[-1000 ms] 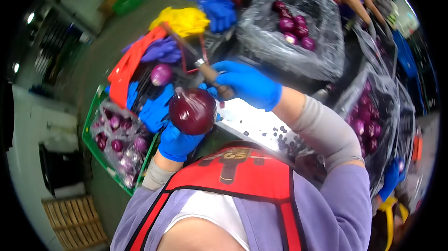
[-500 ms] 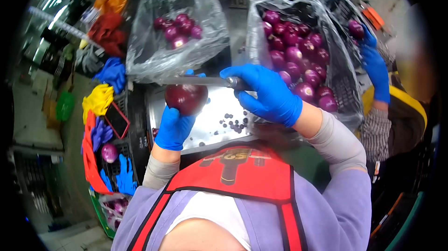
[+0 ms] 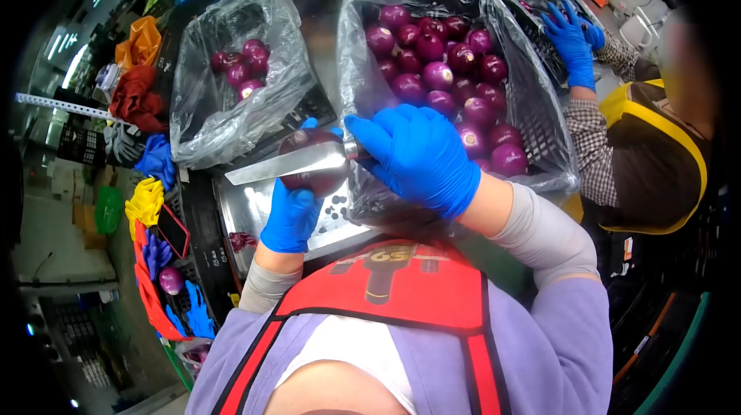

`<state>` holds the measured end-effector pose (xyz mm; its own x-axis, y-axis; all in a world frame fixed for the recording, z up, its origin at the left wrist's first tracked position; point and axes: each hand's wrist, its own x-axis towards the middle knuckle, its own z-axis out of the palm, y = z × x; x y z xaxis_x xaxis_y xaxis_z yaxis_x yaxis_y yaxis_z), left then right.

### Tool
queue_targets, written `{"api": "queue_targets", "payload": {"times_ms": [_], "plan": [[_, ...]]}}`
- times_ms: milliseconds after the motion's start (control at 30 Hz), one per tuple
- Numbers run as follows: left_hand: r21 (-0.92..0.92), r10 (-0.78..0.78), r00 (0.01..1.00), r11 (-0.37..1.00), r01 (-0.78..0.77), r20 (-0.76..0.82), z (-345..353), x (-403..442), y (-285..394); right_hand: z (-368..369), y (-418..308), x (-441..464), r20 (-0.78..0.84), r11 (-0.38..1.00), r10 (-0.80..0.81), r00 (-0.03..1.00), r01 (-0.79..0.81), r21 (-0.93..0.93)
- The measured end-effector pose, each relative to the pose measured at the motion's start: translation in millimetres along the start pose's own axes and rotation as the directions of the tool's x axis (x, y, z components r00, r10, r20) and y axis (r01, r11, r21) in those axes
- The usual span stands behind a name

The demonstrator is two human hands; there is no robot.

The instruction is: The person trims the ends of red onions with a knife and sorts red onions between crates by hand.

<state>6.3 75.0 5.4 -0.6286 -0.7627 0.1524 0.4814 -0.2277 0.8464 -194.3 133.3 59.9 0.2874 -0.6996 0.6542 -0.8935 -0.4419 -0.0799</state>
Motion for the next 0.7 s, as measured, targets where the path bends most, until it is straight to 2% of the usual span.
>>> {"api": "queue_targets", "payload": {"times_ms": [167, 467, 700], "plan": [[0.030, 0.003, 0.998, 1.000, -0.001, -0.067, 8.4, 9.3, -1.5, -1.3, 11.7, -0.3, 0.027, 1.000, 0.003, 1.000, -0.003, -0.005], [-0.012, -0.040, 0.997, 0.999, 0.039, -0.067, 15.4, 22.5, 3.4, 2.4, 33.1, 0.7, 0.079, 0.998, 0.048, 0.996, -0.051, 0.027], [-0.038, -0.077, 0.997, 0.996, 0.077, 0.001, 6.6, 40.2, -0.5, 2.0, 47.0, -5.2, 0.154, 0.992, 0.128, 0.980, -0.130, 0.006]]}}
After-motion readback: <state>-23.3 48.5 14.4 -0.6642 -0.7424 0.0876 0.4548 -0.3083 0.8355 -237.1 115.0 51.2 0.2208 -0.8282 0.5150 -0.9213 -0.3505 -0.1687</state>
